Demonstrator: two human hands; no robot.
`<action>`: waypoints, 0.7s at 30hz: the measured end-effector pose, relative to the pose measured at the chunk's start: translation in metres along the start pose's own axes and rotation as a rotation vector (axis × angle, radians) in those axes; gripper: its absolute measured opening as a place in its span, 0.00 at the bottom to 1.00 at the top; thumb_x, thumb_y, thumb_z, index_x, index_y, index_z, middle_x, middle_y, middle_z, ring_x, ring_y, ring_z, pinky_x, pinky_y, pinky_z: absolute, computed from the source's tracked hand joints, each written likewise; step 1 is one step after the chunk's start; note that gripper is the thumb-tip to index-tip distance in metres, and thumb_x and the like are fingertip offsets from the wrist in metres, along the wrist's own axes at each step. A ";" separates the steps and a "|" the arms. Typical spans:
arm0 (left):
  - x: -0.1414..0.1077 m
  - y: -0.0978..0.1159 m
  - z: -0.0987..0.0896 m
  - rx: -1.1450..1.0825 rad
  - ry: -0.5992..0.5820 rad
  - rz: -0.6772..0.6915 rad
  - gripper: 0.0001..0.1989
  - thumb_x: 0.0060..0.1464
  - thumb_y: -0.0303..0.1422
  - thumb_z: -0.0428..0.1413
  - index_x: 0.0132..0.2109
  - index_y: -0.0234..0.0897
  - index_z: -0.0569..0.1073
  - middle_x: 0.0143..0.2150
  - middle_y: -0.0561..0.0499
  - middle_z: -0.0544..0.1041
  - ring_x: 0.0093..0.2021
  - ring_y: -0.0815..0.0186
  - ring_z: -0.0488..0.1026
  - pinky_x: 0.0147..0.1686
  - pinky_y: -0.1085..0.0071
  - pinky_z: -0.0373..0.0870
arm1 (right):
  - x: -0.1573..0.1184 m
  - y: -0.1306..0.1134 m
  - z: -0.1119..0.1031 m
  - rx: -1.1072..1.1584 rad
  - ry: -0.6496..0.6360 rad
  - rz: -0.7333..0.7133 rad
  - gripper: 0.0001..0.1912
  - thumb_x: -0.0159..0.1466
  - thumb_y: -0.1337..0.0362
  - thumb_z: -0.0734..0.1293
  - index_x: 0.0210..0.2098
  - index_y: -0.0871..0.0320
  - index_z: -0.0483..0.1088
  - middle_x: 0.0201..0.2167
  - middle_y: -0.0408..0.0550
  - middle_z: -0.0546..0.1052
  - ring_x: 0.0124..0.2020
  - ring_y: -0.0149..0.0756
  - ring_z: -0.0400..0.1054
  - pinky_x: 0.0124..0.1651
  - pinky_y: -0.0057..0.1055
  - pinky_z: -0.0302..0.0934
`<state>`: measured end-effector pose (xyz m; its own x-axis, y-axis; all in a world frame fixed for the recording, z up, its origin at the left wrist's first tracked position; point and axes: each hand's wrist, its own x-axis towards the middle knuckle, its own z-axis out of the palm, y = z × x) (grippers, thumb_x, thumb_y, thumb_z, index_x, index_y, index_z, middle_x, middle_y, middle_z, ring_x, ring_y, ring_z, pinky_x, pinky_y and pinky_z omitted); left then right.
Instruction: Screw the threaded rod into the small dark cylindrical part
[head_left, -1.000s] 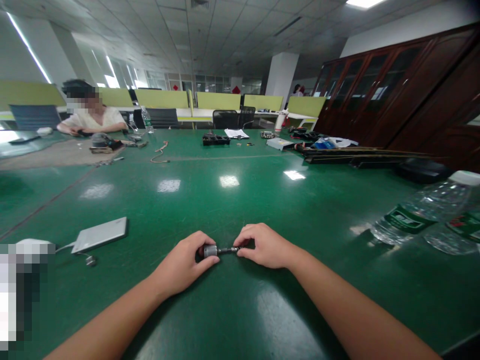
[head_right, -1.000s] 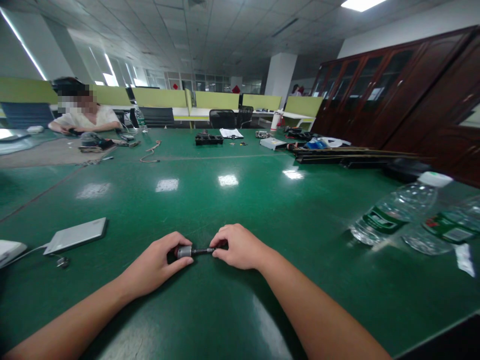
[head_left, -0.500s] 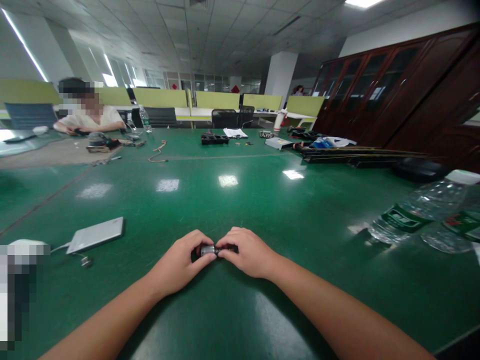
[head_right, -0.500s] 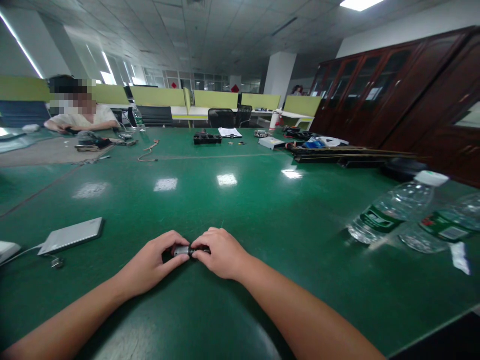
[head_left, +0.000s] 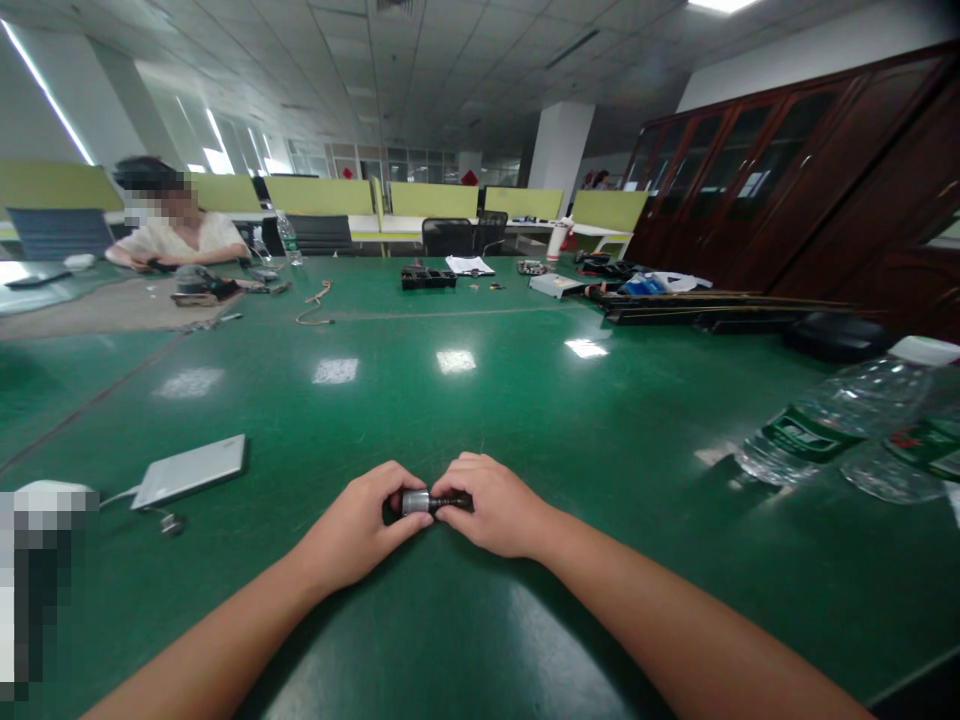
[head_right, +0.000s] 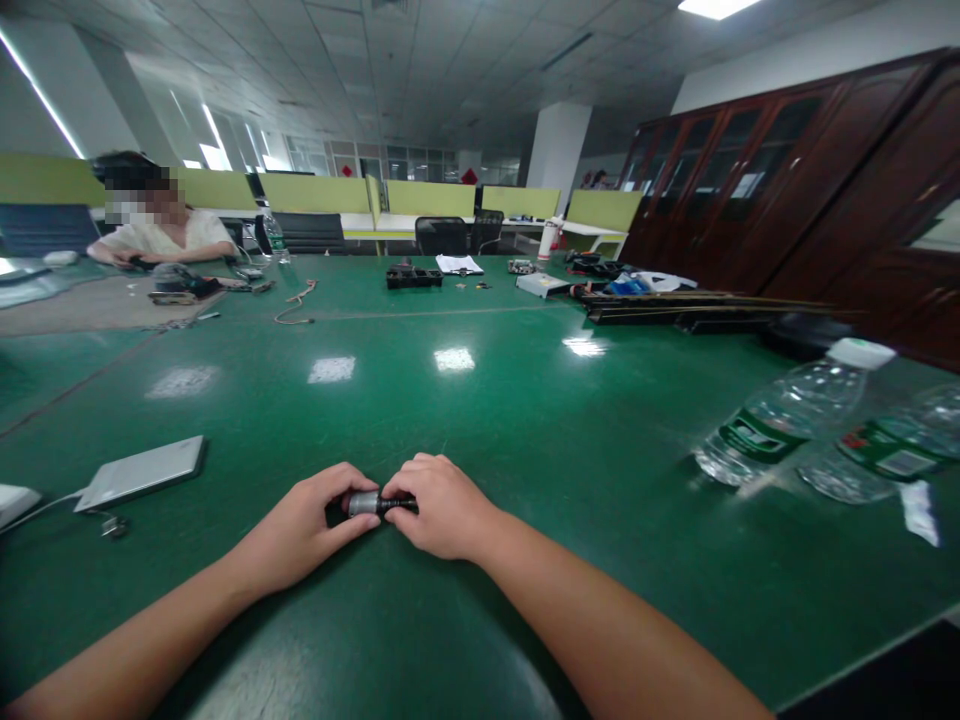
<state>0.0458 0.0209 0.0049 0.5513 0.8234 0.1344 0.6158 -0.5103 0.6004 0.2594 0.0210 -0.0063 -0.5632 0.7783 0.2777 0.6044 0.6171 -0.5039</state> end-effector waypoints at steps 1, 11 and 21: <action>0.000 0.000 0.000 -0.002 -0.001 -0.006 0.08 0.58 0.37 0.58 0.42 0.38 0.74 0.36 0.51 0.74 0.36 0.62 0.71 0.36 0.68 0.66 | 0.000 0.001 0.000 0.001 0.004 -0.006 0.06 0.60 0.67 0.71 0.38 0.56 0.75 0.32 0.45 0.76 0.38 0.36 0.66 0.43 0.32 0.57; 0.000 -0.001 0.000 -0.019 -0.011 -0.027 0.09 0.58 0.37 0.57 0.43 0.38 0.74 0.36 0.51 0.74 0.35 0.63 0.71 0.36 0.69 0.65 | 0.001 0.001 -0.003 0.004 0.008 -0.019 0.06 0.59 0.67 0.71 0.37 0.57 0.76 0.31 0.44 0.76 0.36 0.35 0.66 0.42 0.31 0.58; 0.000 -0.002 0.000 -0.005 -0.004 -0.023 0.09 0.58 0.37 0.57 0.43 0.38 0.73 0.36 0.51 0.74 0.35 0.63 0.71 0.35 0.69 0.66 | -0.002 0.003 -0.006 0.017 0.000 -0.029 0.06 0.59 0.68 0.71 0.37 0.57 0.76 0.30 0.44 0.77 0.36 0.35 0.67 0.42 0.31 0.58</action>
<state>0.0448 0.0214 0.0036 0.5393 0.8340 0.1170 0.6254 -0.4896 0.6076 0.2660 0.0222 -0.0036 -0.5806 0.7599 0.2924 0.5777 0.6376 -0.5097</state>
